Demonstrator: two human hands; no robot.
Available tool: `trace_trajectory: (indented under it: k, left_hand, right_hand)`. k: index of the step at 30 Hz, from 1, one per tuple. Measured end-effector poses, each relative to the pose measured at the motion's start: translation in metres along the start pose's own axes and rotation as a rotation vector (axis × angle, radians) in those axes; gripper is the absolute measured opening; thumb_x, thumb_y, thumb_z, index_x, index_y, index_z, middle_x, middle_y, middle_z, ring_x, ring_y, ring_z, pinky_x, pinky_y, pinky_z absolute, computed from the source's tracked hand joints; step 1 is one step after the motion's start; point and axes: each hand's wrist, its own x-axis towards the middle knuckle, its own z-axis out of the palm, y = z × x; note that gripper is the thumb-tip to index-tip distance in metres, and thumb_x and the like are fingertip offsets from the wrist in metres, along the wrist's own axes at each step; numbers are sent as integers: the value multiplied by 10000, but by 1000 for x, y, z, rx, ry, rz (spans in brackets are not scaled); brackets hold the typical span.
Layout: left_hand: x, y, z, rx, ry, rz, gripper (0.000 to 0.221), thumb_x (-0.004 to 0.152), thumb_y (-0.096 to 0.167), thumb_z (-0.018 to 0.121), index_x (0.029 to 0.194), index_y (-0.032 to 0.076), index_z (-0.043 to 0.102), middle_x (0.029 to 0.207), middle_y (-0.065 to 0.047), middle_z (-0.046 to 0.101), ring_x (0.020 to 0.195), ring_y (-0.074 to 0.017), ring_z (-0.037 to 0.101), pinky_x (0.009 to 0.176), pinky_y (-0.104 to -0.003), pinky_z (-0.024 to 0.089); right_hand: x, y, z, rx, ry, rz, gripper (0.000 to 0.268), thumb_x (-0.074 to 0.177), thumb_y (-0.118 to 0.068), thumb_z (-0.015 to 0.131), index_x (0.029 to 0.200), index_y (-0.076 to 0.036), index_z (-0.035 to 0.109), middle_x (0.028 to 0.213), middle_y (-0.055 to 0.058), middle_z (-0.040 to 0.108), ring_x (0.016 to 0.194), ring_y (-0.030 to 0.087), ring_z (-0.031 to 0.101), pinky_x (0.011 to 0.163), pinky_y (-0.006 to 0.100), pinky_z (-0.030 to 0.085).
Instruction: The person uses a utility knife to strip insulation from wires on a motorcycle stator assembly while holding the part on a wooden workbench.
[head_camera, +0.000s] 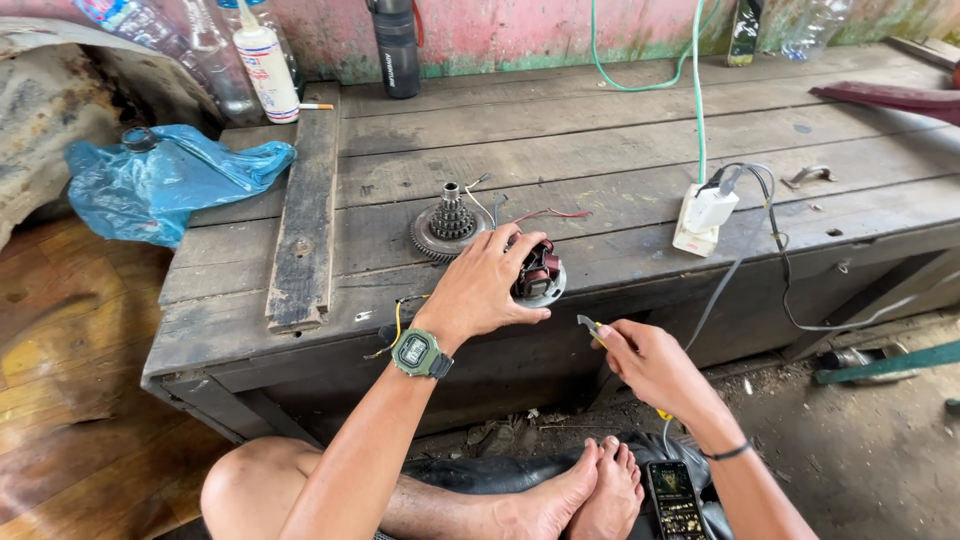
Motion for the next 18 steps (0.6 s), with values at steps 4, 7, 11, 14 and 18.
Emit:
trace_trajectory:
  k: [4,7,11,14,18]
  left_hand:
    - [-4,2,-32,-27,-105,29,971,687,530,845,1503,185,447,1442,-171,504,1369,-431,486,1198,-583,331]
    - [-11,11,-65,-35,-281,-5,971,727,448,866,1551,212,411,1589,-125,424,1510,-388,307,1237,-642,186]
    - [-22,12,-76,-4,-345,-98,1056,763,421,870,1623,226,290,1687,-167,238,1556,-428,167,1222,-690,150]
    - [-28,19,-54,57,-246,-135,1220,717,586,862,1650,171,196,1673,-227,211,1542,-440,195,1205,-678,192]
    - [-36,55,-32,99,-29,-139,1081,831,538,795,1616,36,246,1634,-282,256,1516,-448,246,1198,-665,189]
  right_hand:
    - [-25,-34,-13,-83,78,-55,407,1078,-301,481,890,-26,716,612,162,663,569,290,636,531,407,509]
    - [-40,-57,-10,-119,75,-54,301,1051,-267,506,1197,-108,716,823,161,732,784,294,708,710,456,562]
    - [-46,-70,-5,-145,50,-78,338,1032,-256,535,1306,-128,684,1090,205,760,1068,395,726,883,492,581]
    - [-44,-66,-6,-171,104,-128,351,1012,-257,555,1313,-122,672,1155,196,743,1126,416,694,898,512,589]
    - [-39,-62,-5,-136,253,-213,348,1020,-208,572,1322,-56,658,1174,259,707,1116,482,659,844,539,607]
